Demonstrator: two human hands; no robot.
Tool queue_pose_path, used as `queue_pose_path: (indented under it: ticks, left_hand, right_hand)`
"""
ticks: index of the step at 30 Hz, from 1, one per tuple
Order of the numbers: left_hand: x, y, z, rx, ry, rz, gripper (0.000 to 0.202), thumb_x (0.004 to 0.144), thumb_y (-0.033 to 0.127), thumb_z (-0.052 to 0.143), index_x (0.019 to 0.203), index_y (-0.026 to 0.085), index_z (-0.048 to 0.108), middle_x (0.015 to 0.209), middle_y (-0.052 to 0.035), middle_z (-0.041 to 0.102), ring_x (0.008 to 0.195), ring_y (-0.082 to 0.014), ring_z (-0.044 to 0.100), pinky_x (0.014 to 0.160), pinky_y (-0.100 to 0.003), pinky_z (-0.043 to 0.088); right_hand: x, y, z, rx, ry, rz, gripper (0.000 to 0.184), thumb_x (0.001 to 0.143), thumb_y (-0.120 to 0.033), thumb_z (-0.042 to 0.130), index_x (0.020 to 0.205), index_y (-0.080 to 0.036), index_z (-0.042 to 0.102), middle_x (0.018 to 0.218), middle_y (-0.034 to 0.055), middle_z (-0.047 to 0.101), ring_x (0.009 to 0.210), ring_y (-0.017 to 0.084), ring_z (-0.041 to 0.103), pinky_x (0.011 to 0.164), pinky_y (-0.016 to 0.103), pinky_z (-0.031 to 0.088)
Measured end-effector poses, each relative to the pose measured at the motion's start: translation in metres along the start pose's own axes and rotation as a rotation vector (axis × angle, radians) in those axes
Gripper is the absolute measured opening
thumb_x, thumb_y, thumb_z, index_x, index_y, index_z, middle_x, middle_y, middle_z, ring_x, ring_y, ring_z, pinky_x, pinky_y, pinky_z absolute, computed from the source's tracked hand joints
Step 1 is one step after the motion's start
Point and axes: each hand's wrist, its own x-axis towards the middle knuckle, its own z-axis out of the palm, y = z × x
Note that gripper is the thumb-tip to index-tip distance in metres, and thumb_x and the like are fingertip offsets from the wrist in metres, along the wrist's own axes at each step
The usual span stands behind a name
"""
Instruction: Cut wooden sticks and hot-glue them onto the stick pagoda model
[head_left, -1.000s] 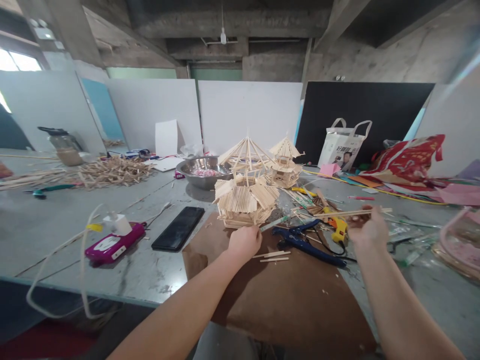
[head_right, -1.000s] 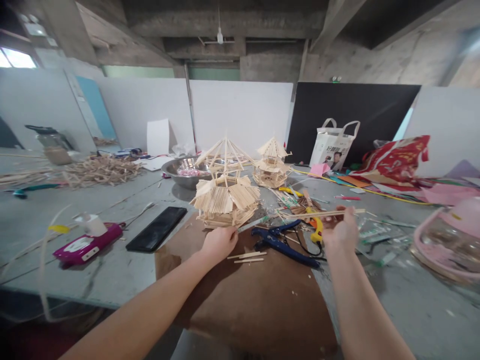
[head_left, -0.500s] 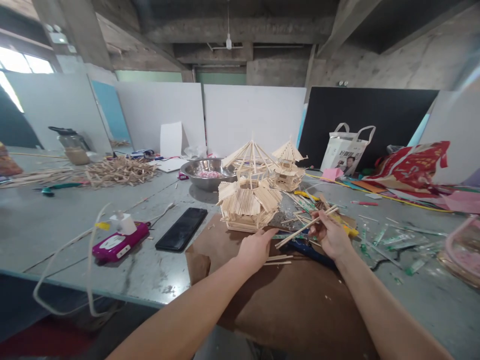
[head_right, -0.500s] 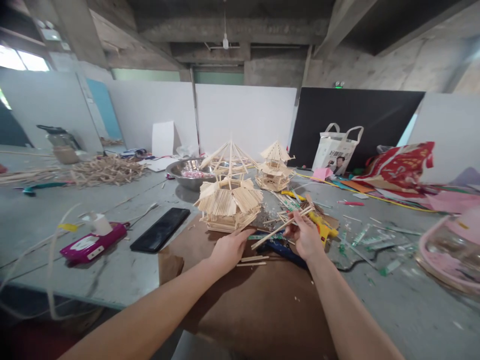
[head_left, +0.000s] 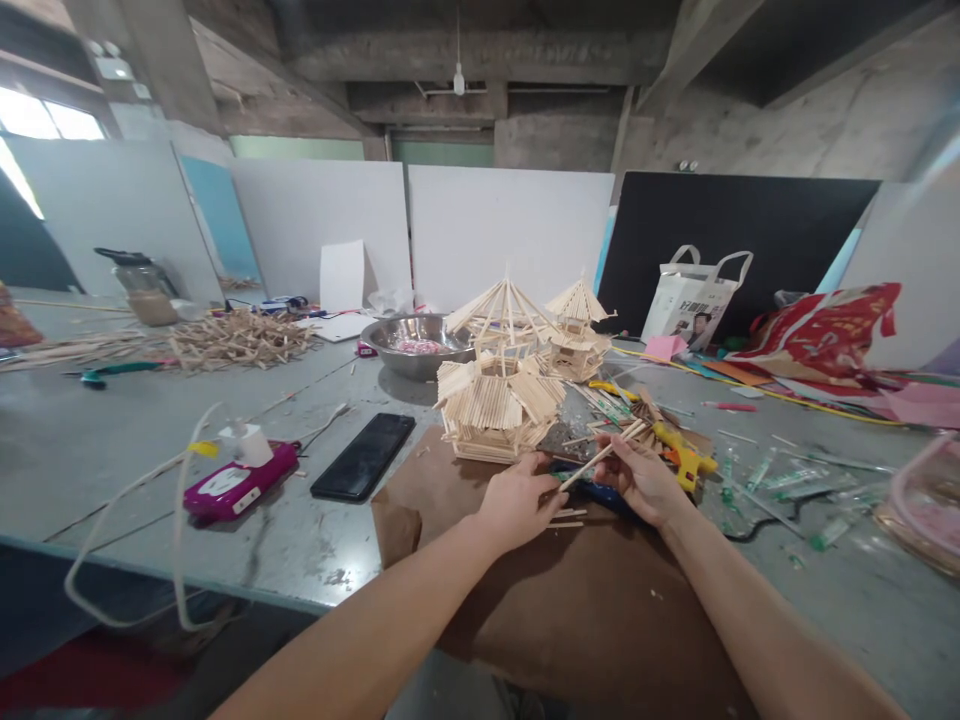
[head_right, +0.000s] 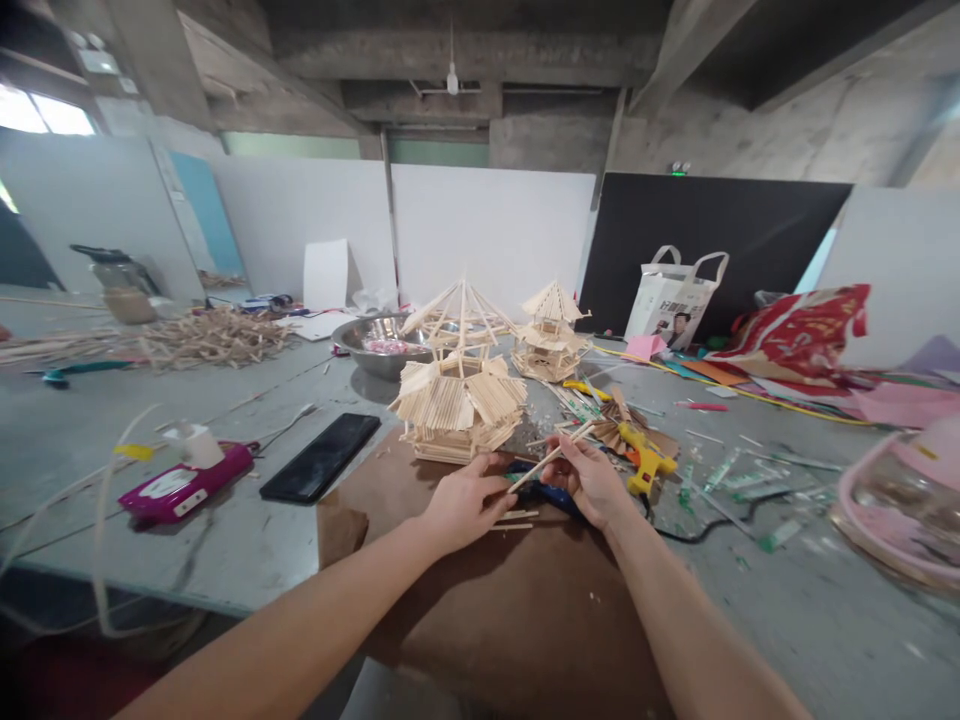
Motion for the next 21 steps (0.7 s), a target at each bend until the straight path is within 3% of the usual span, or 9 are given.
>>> queue_pose_path:
  ticks: [7, 16, 21]
  left_hand:
    - [0.004, -0.005, 0.008, -0.009, 0.056, 0.03, 0.033, 0.082, 0.032, 0.028, 0.075, 0.018, 0.058, 0.097, -0.0039, 0.052, 0.088, -0.0138, 0.048, 0.075, -0.024, 0.041]
    - [0.004, -0.004, 0.01, -0.003, 0.1, 0.055, 0.038, 0.084, 0.034, 0.024, 0.077, 0.018, 0.057, 0.087, -0.0039, 0.056, 0.085, -0.013, 0.048, 0.074, -0.024, 0.041]
    - [0.005, -0.005, 0.011, -0.013, 0.128, 0.094, 0.037, 0.084, 0.032, 0.025, 0.078, 0.018, 0.058, 0.089, -0.0043, 0.058, 0.088, -0.0128, 0.049, 0.079, -0.025, 0.04]
  right_hand:
    - [0.002, 0.0, -0.003, -0.012, 0.018, -0.024, 0.025, 0.063, -0.036, 0.061, 0.079, -0.017, 0.064, 0.065, 0.0006, 0.063, 0.053, 0.01, 0.056, 0.053, 0.024, 0.048]
    - [-0.007, 0.014, 0.012, -0.486, -0.214, 0.065, 0.03, 0.062, -0.033, 0.061, 0.088, -0.017, 0.064, 0.057, -0.0006, 0.06, 0.051, 0.009, 0.053, 0.052, 0.023, 0.044]
    - [-0.007, 0.021, 0.017, -0.534, -0.214, 0.035, 0.026, 0.061, -0.035, 0.061, 0.08, -0.018, 0.065, 0.061, 0.0004, 0.062, 0.055, 0.01, 0.054, 0.057, 0.024, 0.044]
